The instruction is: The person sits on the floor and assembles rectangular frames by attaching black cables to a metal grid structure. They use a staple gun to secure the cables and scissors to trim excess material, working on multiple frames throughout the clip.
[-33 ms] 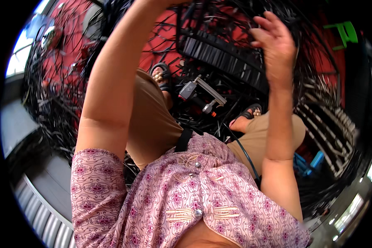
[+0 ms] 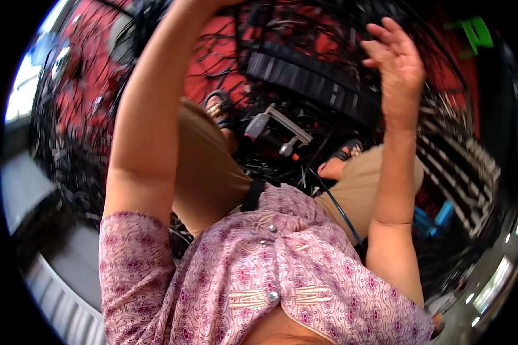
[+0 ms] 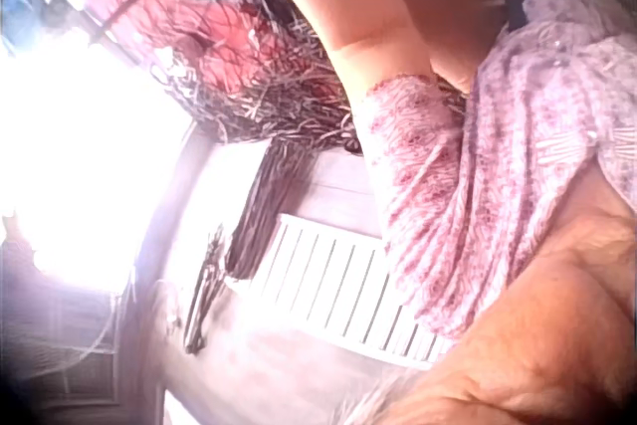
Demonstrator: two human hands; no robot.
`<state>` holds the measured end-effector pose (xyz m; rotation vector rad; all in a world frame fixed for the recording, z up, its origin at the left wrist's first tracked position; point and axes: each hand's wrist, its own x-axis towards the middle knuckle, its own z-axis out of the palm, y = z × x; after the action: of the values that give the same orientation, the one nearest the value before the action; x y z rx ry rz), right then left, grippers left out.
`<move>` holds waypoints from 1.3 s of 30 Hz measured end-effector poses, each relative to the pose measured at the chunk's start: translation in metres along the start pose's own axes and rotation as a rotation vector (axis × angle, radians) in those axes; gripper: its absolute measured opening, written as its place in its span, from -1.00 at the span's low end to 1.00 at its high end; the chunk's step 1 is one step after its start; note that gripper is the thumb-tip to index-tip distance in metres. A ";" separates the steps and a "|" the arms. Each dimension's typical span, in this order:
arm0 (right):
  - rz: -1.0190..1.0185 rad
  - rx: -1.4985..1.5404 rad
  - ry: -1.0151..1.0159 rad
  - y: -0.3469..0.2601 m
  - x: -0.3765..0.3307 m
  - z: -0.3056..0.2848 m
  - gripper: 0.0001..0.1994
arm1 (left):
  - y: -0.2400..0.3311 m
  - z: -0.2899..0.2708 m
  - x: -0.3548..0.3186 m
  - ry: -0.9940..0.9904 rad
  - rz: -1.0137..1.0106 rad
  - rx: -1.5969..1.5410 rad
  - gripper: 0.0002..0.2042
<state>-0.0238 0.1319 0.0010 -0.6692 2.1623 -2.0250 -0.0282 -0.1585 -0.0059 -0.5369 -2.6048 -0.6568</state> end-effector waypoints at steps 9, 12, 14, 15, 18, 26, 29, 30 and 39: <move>0.383 -0.077 0.852 0.098 -0.175 -0.316 -0.53 | -0.035 0.001 0.009 -0.152 -0.334 -0.015 -0.65; 0.660 -0.061 0.917 0.183 -0.265 -0.354 -0.44 | -0.040 0.003 0.010 -0.181 -0.384 -0.094 -0.66; 0.824 -0.130 0.871 0.235 -0.310 -0.361 -0.40 | -0.043 0.002 0.015 -0.219 -0.378 -0.083 -0.68; 0.917 -0.216 0.861 0.261 -0.327 -0.356 -0.53 | -0.045 -0.001 0.015 -0.224 -0.386 -0.083 -0.68; 1.146 -0.437 0.590 0.314 -0.357 -0.347 -0.78 | -0.050 -0.003 0.018 -0.208 -0.408 -0.107 -0.69; 1.193 -0.266 0.511 0.369 -0.350 -0.354 -0.80 | -0.038 -0.001 0.031 -0.176 -0.424 -0.042 -0.70; 0.978 0.154 0.447 0.317 -0.257 -0.369 -0.80 | -0.036 -0.001 0.027 -0.128 -0.429 -0.014 -0.69; 0.918 0.147 0.316 0.282 -0.202 -0.363 -0.79 | -0.038 -0.011 0.013 -0.153 -0.489 0.004 -0.69; 0.876 -0.324 -0.742 0.123 -0.002 -0.140 -0.68 | -0.035 -0.003 0.006 -0.080 -0.438 -0.218 -0.77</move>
<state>-0.1030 0.2638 -0.1040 -0.3083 1.8179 -0.8198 -0.0480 -0.1869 -0.0131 -0.0445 -2.7657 -1.0850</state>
